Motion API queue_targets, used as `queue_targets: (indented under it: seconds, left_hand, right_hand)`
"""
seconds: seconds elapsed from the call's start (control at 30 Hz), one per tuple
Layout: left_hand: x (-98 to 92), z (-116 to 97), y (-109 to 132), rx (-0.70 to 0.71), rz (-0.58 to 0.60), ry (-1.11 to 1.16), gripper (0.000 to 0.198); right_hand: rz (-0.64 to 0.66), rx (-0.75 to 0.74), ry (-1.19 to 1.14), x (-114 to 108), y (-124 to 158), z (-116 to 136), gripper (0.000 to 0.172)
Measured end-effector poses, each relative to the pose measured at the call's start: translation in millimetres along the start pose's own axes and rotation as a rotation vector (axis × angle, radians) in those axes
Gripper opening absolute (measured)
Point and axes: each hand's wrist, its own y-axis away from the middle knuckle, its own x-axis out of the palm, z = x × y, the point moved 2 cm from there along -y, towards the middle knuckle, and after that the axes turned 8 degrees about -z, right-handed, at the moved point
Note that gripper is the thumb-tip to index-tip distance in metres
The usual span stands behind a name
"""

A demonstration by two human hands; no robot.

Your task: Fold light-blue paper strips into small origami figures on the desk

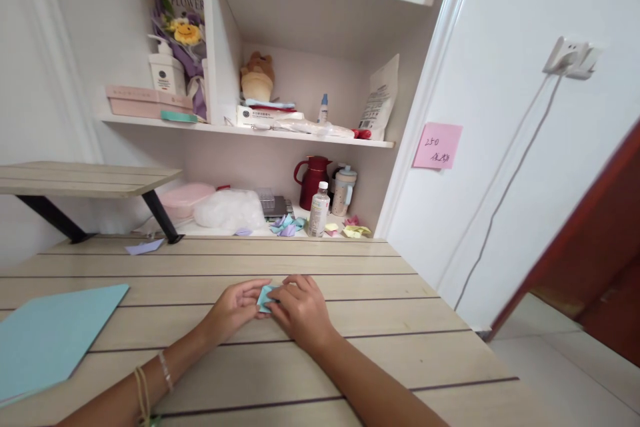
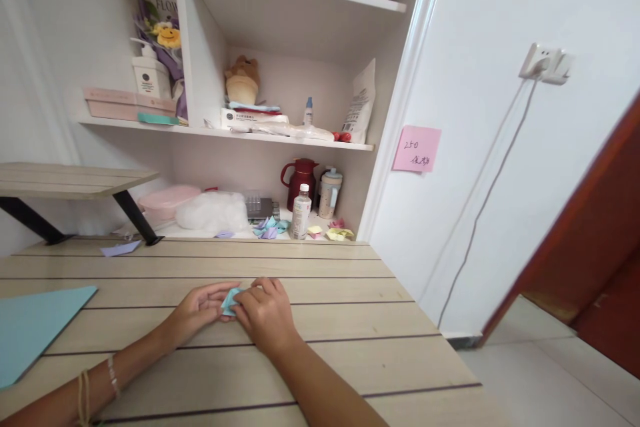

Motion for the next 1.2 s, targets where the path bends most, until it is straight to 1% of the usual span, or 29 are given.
queue_targets:
  seconds: [0.13,0.3,0.37,0.43,0.57,0.63,0.7,0.83,0.97,1.1,1.2]
  left_hand:
    - [-0.8,1,0,0.013,0.025,0.006,0.046]
    - [-1.7,3,-1,0.024,0.009,-0.033,0.045]
    - [-1.8,1,0,0.044,0.012,-0.04,0.046]
    - [-1.8,0,0,0.076,0.01,-0.049,0.046]
    - [-1.4,2,-2,0.119,-0.029,-0.105,0.045]
    - [-0.7,5,-4,0.118,-0.039,-0.137,0.047]
    - [-0.2,9,-6,0.108,-0.04,-0.155,0.048]
    - [-1.6,11,-8,0.099,-0.05,-0.186,0.041]
    - [-4.3,11,-8,0.109,-0.069,-0.203,0.038]
    - [-4.4,11,-8,0.123,-0.101,-0.222,0.039]
    - [-2.1,10,-6,0.133,-0.085,-0.275,0.034]
  right_hand:
    - [0.017,-0.001,-0.004,1,1,0,0.008]
    - [0.025,-0.018,-0.009,0,1,1,0.009]
    - [0.014,0.001,-0.031,-1,1,1,0.008]
    - [-0.016,0.074,-0.077,-1,1,-1,0.007]
    - [-0.117,0.336,-0.198,-1,2,-10,0.008]
    - [-0.128,0.43,-0.27,-1,2,-14,0.007]
    - [-0.093,0.479,-0.352,1,2,-16,0.007]
    - [-0.013,0.535,-0.457,4,3,-18,0.009]
    - [0.023,0.583,-0.516,8,6,-21,0.01]
    - [0.054,0.64,-0.55,9,7,-20,0.006]
    - [0.109,0.663,-0.569,8,5,-17,0.008]
